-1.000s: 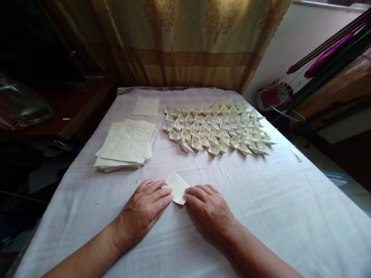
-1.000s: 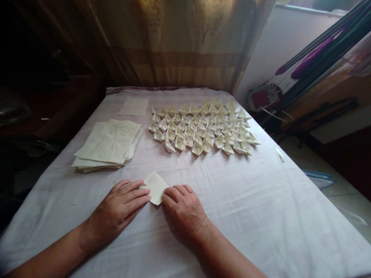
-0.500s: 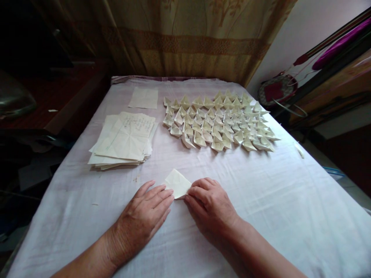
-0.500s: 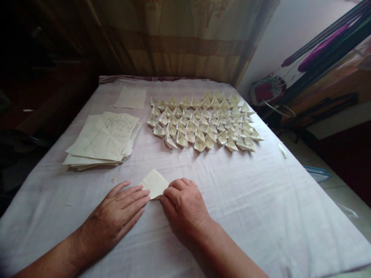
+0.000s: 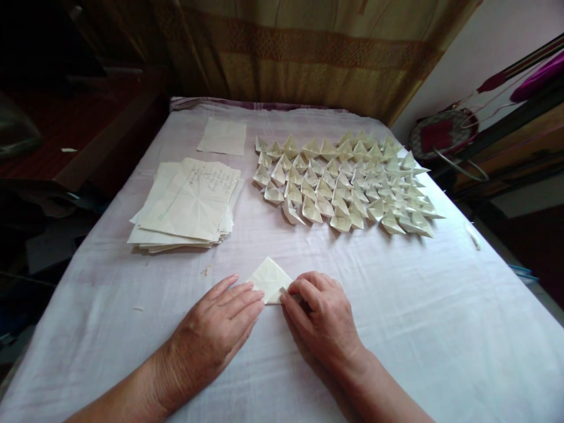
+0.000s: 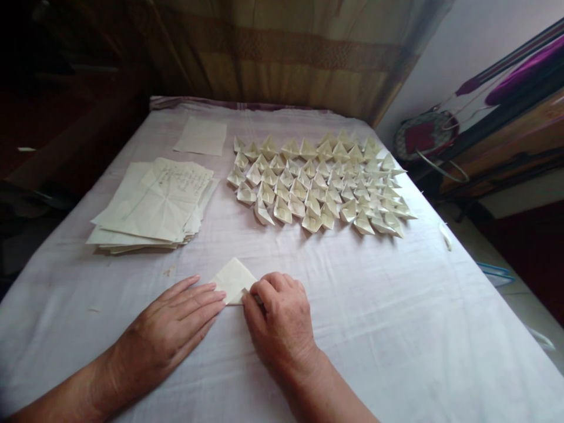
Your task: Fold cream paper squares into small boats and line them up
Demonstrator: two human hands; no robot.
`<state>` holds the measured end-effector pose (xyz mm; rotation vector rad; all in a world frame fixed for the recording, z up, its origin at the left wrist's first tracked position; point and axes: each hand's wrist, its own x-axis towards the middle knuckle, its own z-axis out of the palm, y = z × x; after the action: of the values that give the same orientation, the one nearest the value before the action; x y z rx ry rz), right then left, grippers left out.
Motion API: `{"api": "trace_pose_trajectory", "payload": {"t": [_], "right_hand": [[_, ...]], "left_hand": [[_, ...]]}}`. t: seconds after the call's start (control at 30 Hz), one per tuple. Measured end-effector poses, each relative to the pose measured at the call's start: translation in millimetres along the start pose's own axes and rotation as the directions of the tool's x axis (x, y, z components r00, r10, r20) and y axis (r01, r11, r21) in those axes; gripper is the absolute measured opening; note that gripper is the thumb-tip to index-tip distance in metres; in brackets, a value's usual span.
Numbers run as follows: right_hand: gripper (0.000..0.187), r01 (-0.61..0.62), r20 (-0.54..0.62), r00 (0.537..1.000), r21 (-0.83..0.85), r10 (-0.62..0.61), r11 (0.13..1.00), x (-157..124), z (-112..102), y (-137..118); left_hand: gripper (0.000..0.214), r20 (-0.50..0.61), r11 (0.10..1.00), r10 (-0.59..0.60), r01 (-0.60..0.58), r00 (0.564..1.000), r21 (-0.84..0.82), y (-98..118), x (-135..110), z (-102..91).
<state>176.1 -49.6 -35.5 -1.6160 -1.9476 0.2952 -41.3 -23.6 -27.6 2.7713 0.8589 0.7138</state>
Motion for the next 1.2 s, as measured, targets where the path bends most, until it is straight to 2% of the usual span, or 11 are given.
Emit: {"api": "trace_pose_trajectory", "payload": {"t": [0.47,0.77,1.1,1.2], "right_hand": [[0.02,-0.009,0.031,0.999,-0.056,0.01,0.998,3.0,1.7,1.3],[0.02,-0.041,0.035,0.998,-0.051,0.043,0.998,4.0,2.1,0.0],[0.022,-0.039,0.038,0.998,-0.059,0.041,0.997,4.0,3.6,-0.3],[0.016,-0.047,0.006,0.999,-0.05,0.048,0.998,2.9,5.5,0.8]], "left_hand": [[0.032,0.021,0.992,0.02,-0.022,1.0,0.122,3.9,-3.6,6.6],[0.028,0.001,0.995,-0.022,0.022,1.0,0.097,5.6,-3.3,10.2],[0.033,0.001,0.994,-0.007,0.007,1.0,0.11,6.2,-0.8,8.0],[0.033,-0.001,0.993,-0.004,0.005,1.0,0.12,6.7,0.5,8.5]]}}
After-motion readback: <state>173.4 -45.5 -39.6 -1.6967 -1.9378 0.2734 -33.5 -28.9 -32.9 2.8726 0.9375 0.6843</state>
